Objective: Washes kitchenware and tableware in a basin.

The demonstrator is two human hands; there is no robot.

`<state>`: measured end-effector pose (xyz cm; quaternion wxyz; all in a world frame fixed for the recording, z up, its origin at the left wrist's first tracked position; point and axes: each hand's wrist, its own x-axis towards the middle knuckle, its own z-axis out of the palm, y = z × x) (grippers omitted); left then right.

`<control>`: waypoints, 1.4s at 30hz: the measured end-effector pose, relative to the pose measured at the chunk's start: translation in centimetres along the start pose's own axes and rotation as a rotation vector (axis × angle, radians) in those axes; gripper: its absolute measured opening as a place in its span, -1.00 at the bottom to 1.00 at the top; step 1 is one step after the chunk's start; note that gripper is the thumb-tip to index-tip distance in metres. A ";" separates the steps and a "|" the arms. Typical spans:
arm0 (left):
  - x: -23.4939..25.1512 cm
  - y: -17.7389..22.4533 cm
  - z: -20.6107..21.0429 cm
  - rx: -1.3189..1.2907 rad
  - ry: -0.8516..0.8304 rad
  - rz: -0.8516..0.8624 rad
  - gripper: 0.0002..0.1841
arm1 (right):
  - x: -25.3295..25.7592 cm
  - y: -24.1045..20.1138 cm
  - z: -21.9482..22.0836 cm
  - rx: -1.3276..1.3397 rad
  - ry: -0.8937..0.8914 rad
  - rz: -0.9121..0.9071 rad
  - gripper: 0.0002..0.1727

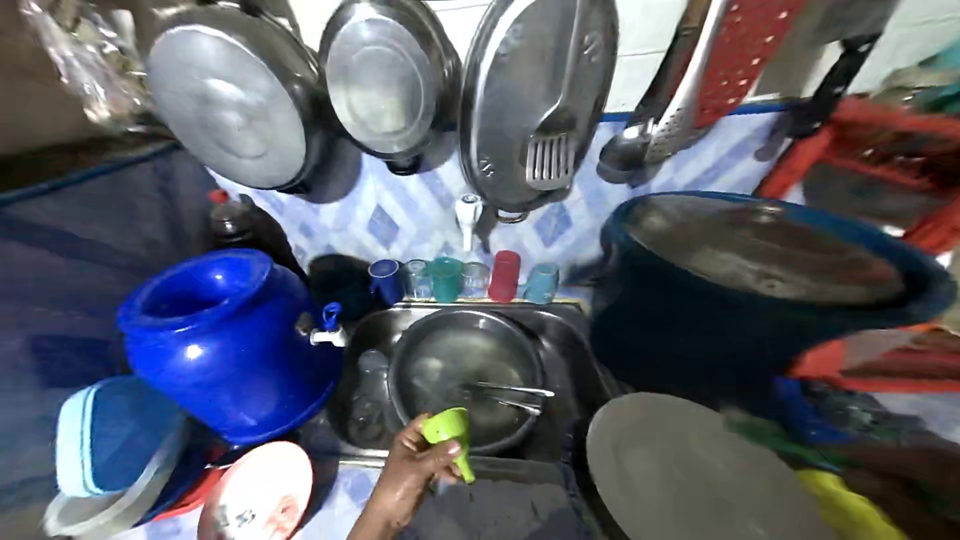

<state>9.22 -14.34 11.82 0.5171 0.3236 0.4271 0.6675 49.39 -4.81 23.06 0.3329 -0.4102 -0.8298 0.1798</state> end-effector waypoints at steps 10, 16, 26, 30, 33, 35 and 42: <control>-3.3 1.9 -0.3 0.077 -0.183 0.134 -0.75 | 6.7 -8.2 21.0 0.229 0.131 -0.380 -0.70; -4.4 2.4 -1.1 0.102 -0.128 0.116 -0.77 | 6.5 -9.7 21.7 0.172 0.114 -0.431 -0.68; -3.9 1.8 -0.4 0.042 0.033 0.176 -0.73 | 7.4 -10.1 22.4 0.323 0.012 -0.350 -0.69; -3.8 1.4 -0.9 -0.081 -0.052 0.217 -0.72 | 8.4 -8.6 22.6 0.439 0.003 -0.263 -0.75; -3.3 1.2 -1.3 -0.150 -0.094 0.219 -0.73 | 8.3 -8.1 23.1 0.497 -0.001 -0.238 -0.72; -3.1 1.0 -1.1 -0.175 -0.118 0.232 -0.74 | 7.8 -9.4 23.9 0.550 0.004 -0.273 -0.69; -3.4 1.5 -1.0 -0.492 -0.083 0.096 -0.66 | 7.6 -7.9 24.4 0.731 -0.149 0.020 -0.76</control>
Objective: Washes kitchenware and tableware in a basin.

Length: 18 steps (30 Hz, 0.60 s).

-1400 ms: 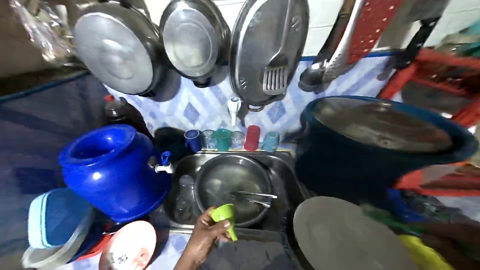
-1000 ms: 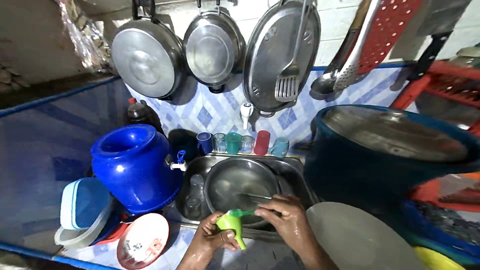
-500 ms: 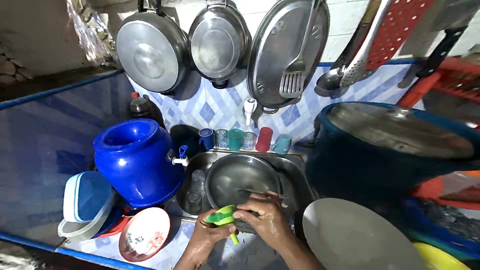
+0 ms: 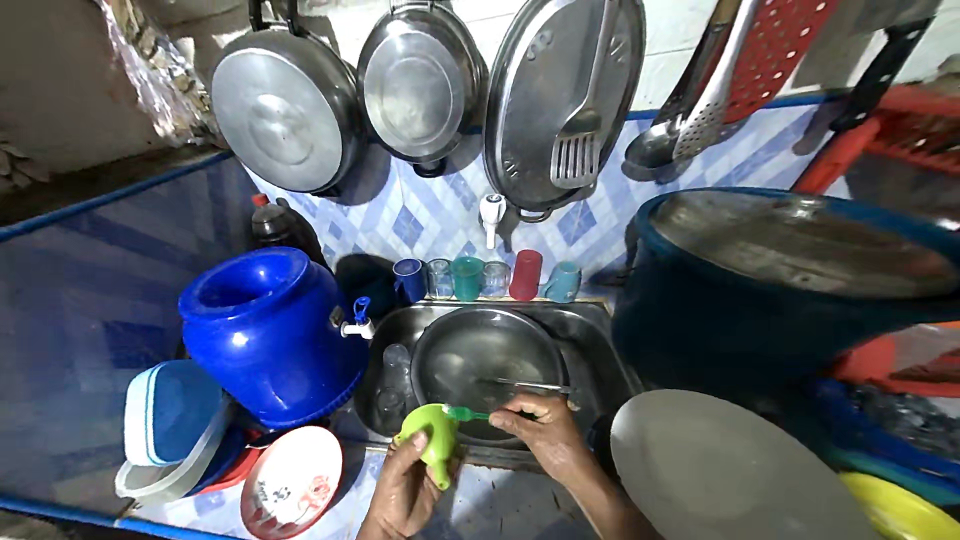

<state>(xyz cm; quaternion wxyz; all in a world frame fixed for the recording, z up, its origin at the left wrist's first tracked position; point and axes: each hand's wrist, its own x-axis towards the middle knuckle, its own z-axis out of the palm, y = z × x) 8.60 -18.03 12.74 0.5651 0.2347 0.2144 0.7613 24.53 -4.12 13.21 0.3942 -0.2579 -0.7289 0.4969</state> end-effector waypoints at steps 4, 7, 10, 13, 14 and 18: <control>0.3 0.2 0.2 -0.208 -0.047 -0.134 -0.33 | -2.1 0.4 1.7 0.067 0.047 0.035 -0.79; 0.1 0.2 -0.1 -0.289 -0.027 -0.148 -0.25 | -1.8 -0.5 2.2 0.042 0.075 0.049 -0.77; -0.3 -0.2 0.2 -0.279 -0.036 -0.153 -0.29 | -0.6 -2.3 2.7 -0.056 0.079 0.072 -0.71; -0.6 0.0 0.3 -0.225 -0.026 -0.123 -0.32 | -1.5 -1.8 2.7 -0.118 0.080 0.053 -0.62; -0.6 0.2 0.1 -0.206 -0.013 -0.100 -0.32 | -2.2 -1.4 2.6 -0.132 0.092 0.043 -0.61; -0.4 1.2 0.2 -0.138 0.061 -0.066 -0.21 | -2.8 0.0 2.6 -0.224 0.181 -0.122 -0.63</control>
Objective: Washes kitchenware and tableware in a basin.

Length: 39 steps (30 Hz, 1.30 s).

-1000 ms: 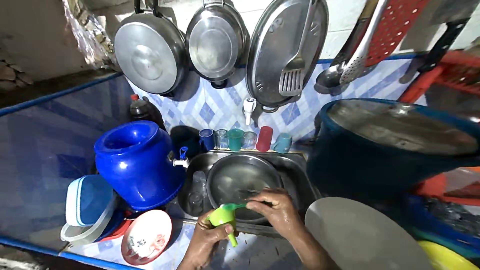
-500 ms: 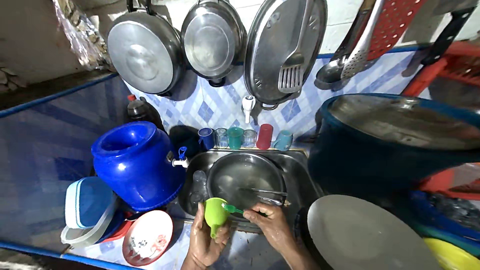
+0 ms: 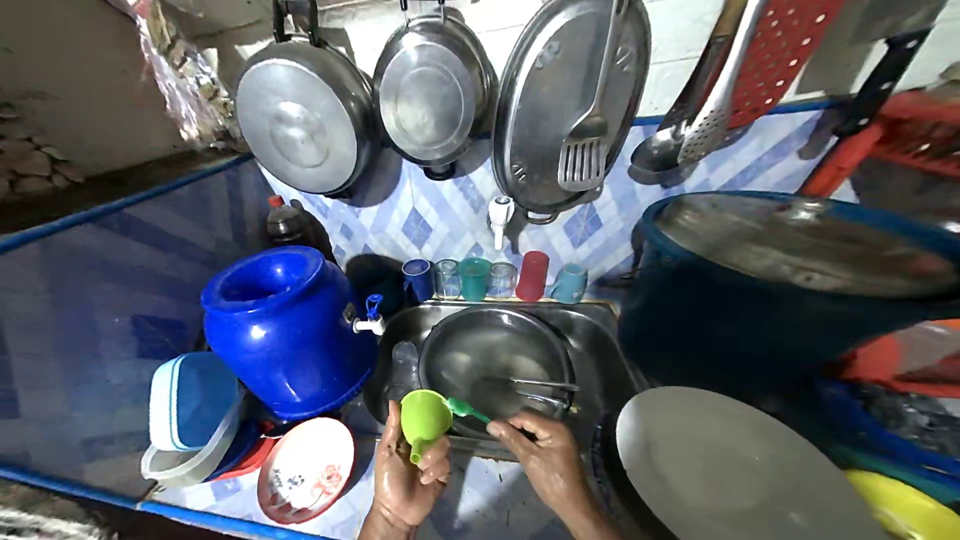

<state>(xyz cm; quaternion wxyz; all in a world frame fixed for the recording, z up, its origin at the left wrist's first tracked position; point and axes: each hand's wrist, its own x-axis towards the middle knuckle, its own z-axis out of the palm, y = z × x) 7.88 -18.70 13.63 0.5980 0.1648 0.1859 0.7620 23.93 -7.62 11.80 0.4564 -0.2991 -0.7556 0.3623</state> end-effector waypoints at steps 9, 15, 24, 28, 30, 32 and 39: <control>1.1 1.5 0.5 0.120 0.265 -0.063 -0.30 | 0.0 2.0 -0.4 -0.185 0.066 -0.165 -0.65; 1.1 1.0 1.6 0.038 0.324 -0.013 -0.40 | 3.4 1.2 -3.6 -0.320 -0.186 -0.286 -0.72; 1.1 0.3 2.7 -0.022 0.328 0.028 -0.43 | 3.1 0.7 -2.0 -0.221 -0.256 -0.232 -0.77; 1.2 0.0 2.5 -0.062 0.363 0.039 -0.46 | 3.6 1.1 -2.2 -0.256 -0.230 -0.244 -0.79; 1.4 -0.3 2.8 -0.047 0.395 0.048 -0.49 | 3.0 0.2 -0.9 -0.254 -0.225 -0.249 -0.78; 1.6 -0.4 3.0 -0.022 0.421 0.069 -0.51 | 2.7 0.0 -0.3 -0.243 -0.191 -0.251 -0.78; 2.0 -0.9 2.6 0.099 0.460 0.170 -0.54 | 2.9 -0.8 0.8 -0.370 -0.032 -0.289 -0.79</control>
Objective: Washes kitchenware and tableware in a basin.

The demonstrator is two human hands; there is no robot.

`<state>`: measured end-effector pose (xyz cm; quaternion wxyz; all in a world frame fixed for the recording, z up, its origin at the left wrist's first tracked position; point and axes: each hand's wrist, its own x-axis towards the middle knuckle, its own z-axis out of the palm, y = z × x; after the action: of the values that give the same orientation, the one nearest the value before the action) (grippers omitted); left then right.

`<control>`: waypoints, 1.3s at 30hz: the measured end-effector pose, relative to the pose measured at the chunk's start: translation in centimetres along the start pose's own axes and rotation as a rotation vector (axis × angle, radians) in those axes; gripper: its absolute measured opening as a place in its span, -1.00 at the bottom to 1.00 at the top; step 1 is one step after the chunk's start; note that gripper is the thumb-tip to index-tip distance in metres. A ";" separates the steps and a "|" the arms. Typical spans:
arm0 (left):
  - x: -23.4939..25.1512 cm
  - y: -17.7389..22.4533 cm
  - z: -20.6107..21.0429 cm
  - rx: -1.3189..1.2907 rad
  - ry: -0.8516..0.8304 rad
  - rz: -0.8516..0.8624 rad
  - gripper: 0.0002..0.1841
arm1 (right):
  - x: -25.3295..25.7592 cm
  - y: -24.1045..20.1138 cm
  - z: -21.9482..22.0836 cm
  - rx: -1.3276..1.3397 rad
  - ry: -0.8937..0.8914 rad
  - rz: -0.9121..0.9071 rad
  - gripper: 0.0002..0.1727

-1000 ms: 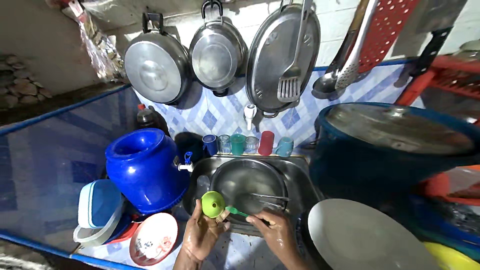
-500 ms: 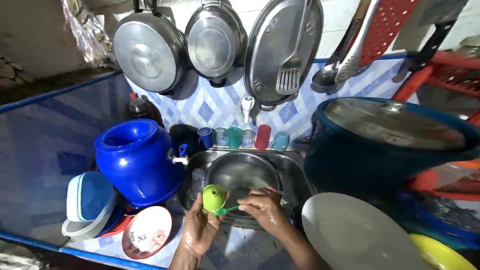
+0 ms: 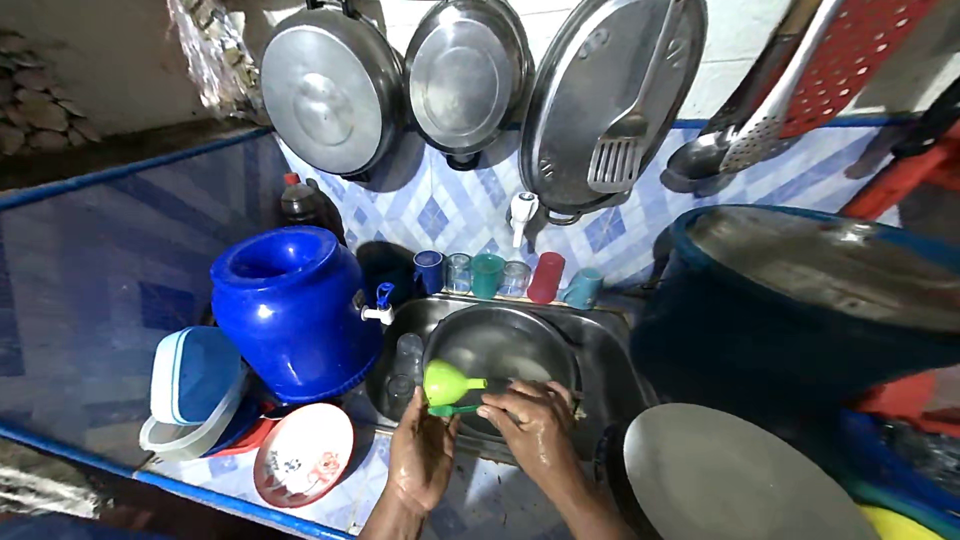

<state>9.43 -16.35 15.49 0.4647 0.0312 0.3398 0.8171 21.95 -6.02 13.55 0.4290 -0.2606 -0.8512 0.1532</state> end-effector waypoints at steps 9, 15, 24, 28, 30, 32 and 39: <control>0.3 0.2 1.4 0.054 0.087 0.048 -0.63 | 0.2 1.3 0.2 0.229 0.136 0.132 -0.80; 0.6 0.3 1.9 0.054 0.198 -0.066 -0.66 | -0.3 2.1 1.3 0.229 0.063 0.077 -0.79; 1.4 -1.8 1.0 0.470 0.013 0.447 -0.81 | 0.9 1.6 1.0 0.222 0.110 0.140 -0.80; 2.0 -2.4 0.5 0.564 0.008 0.584 -0.83 | 1.6 2.5 0.9 0.259 0.185 0.204 -0.87; 2.3 -2.6 0.5 0.569 0.010 0.597 -0.83 | 1.6 2.0 1.0 0.246 0.168 0.193 -0.85; 2.5 -2.7 0.6 0.568 -0.005 0.601 -0.81 | 1.3 1.0 1.3 0.216 0.125 0.135 -0.79; 2.6 -3.0 0.4 0.574 0.025 0.573 -0.85 | 1.7 1.3 1.6 0.181 0.149 0.125 -0.79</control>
<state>10.34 -13.04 13.37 0.1863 0.2431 0.5374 0.7858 20.22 -4.04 13.13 0.5022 -0.2839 -0.7820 0.2359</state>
